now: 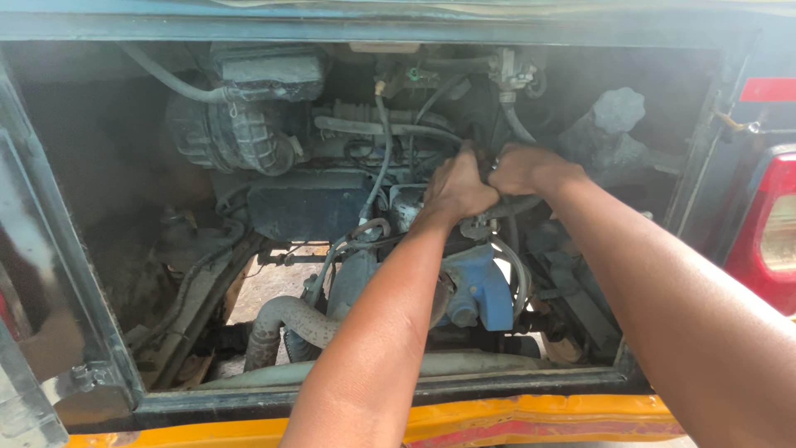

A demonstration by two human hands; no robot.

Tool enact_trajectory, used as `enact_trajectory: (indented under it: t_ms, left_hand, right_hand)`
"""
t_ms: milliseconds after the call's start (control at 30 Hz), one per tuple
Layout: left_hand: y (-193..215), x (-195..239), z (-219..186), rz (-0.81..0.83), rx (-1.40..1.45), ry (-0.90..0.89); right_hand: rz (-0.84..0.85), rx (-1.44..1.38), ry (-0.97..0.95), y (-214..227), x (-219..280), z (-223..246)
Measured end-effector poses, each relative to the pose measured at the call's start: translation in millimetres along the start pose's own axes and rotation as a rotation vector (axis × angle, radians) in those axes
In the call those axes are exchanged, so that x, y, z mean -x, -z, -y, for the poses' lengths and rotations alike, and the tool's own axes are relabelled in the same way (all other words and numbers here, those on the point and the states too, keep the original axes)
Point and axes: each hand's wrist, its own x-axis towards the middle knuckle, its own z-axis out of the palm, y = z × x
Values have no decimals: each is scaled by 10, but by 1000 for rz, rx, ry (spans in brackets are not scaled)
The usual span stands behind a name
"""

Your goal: The person uses a wrench to tighten or loosen a bolt on a vehicle engine. The hands manipulate the tool within the engine compartment, applying torque to a specific component.

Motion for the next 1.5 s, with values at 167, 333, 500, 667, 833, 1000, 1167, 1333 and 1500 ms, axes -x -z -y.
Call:
enact_trajectory:
  t_ms: [167,333,500,667,833,1000,1167,1333,1500]
  left_hand:
    - [2,-2,-15,25,-35,20]
    - [7,7,-30,35,-35,-3]
    - [18,29,-2,39,-28,-6]
    - [-49,-27,52,39,-44,-39]
    - [-80,-88,94,10,-40,-48]
    - [-71,-42,43,4,-17,-28]
    - [-65,-21,100,-18,46,-65]
    - [-73,-24,123,-216,313,-216]
    - [109,58,163,-95,567,-196]
  right_hand:
    - [144,-129,-163,145,240,104]
    - [100,-105,-55,-11,9,-61]
    - [-87,72,255,-172,-226,-196]
    - [92,-163,-62,32,89,18]
    - [107,-131,-35,164,338,230]
    - [43,-224,-111,-1,244,49]
    - [52,-692,-222,-87,4,-283]
    - [-19,-1303,-54,-226,-197,-337]
    - [-95,-1913,-128,-165,-302,-112]
